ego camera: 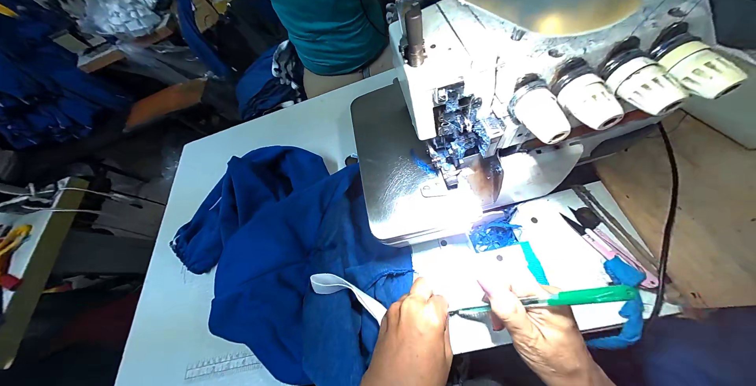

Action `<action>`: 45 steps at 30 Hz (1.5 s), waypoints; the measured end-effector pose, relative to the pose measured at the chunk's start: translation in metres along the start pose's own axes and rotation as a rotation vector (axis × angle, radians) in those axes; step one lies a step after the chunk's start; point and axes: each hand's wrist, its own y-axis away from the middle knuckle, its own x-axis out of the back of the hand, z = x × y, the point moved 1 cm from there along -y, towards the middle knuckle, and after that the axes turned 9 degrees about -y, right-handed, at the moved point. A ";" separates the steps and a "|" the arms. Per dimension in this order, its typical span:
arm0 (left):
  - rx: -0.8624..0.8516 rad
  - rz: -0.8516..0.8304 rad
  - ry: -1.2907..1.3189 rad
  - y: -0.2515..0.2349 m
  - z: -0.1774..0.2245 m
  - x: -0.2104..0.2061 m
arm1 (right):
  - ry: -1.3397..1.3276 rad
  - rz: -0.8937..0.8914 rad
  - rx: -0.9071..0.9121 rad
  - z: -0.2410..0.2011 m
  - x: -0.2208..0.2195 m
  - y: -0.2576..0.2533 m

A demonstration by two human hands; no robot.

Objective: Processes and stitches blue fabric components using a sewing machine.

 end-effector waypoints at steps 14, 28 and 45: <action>0.013 -0.065 -0.077 -0.004 0.011 0.006 | 0.009 0.020 0.025 0.003 0.001 0.000; -0.032 0.084 0.004 0.003 0.003 -0.006 | 0.229 -0.085 0.043 -0.009 -0.001 0.000; -0.008 0.088 -0.042 0.010 0.010 -0.006 | 0.063 -0.057 0.082 0.005 0.000 0.004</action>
